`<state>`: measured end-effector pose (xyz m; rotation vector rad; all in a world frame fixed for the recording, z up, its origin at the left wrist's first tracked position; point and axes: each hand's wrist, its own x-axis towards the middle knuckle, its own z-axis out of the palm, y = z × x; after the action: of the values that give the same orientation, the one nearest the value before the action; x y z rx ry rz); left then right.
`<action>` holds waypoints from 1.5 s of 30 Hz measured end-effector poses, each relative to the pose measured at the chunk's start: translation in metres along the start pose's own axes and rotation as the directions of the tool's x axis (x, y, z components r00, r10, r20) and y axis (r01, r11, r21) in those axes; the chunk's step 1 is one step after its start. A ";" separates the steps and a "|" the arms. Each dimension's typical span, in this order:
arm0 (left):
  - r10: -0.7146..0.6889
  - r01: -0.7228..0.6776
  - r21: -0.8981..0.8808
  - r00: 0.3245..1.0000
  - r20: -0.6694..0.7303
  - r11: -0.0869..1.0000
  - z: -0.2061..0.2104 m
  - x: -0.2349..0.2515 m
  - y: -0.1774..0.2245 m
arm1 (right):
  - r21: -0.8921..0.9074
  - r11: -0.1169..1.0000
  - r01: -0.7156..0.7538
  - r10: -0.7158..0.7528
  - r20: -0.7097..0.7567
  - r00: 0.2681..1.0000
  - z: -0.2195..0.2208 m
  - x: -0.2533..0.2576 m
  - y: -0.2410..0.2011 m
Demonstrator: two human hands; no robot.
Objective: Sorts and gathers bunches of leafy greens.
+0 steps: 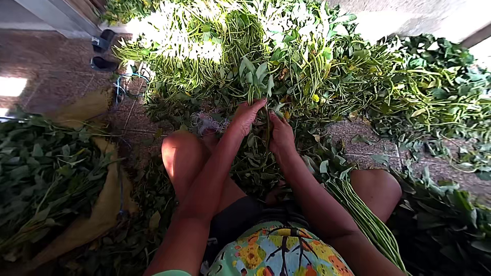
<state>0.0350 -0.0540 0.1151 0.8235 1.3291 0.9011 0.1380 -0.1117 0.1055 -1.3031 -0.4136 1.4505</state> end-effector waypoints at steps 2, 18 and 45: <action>-0.025 0.022 -0.053 0.999 -0.045 0.998 0.004 0.000 0.000 | -0.196 0.968 0.158 -0.155 0.031 0.987 -0.005 -0.007 0.011; 0.092 -0.130 -0.271 0.985 -0.148 0.954 -0.001 0.014 0.017 | -0.825 0.394 0.406 -0.305 0.299 0.904 -0.084 -0.019 0.011; 0.096 -0.117 -0.207 0.990 -0.108 0.971 0.012 0.037 0.037 | -0.672 0.546 0.500 0.133 0.659 0.740 -0.092 -0.044 -0.014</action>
<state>0.0451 -0.0048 0.1328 0.6955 1.2548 1.1601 0.2151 -0.1794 0.1068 -1.3090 -1.8822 1.5142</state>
